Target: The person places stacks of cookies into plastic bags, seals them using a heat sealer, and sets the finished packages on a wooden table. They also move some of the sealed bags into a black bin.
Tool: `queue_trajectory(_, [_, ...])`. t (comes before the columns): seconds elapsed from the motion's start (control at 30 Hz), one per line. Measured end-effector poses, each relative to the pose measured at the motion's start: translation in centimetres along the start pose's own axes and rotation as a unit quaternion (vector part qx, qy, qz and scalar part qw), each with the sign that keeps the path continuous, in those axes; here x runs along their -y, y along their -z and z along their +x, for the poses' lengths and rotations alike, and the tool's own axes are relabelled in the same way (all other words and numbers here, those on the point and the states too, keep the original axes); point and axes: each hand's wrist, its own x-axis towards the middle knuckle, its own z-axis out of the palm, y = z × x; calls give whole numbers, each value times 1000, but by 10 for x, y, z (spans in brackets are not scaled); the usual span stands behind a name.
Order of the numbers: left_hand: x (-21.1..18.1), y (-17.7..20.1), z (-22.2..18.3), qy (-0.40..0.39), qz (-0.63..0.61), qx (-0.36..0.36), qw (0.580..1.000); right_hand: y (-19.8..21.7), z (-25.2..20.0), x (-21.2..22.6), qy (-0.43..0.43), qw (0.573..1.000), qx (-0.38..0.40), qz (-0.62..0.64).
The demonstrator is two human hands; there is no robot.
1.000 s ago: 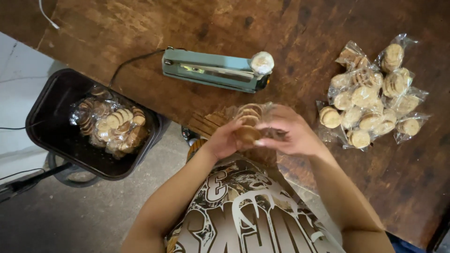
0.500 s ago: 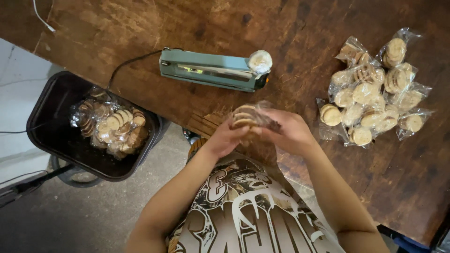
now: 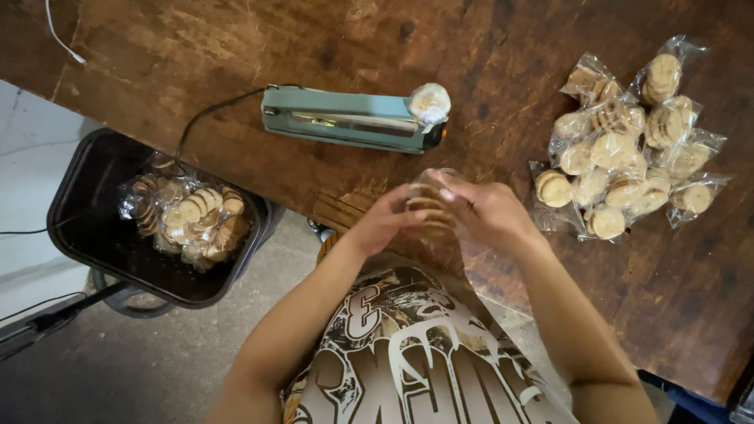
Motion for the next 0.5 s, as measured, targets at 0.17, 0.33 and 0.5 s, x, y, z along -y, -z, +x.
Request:
queue_trajectory(0.17, [14,-2,32,93,107,-136,981,7,23,-19,-109,988,78,-81])
queue_trajectory(0.33, [35,7,77,102,118,-230,961,35,81,-110,36,986,2,-164])
queue_trajectory(0.5, [27,41,85,16,14,-338,941,77,98,-127,29,967,-171,-185])
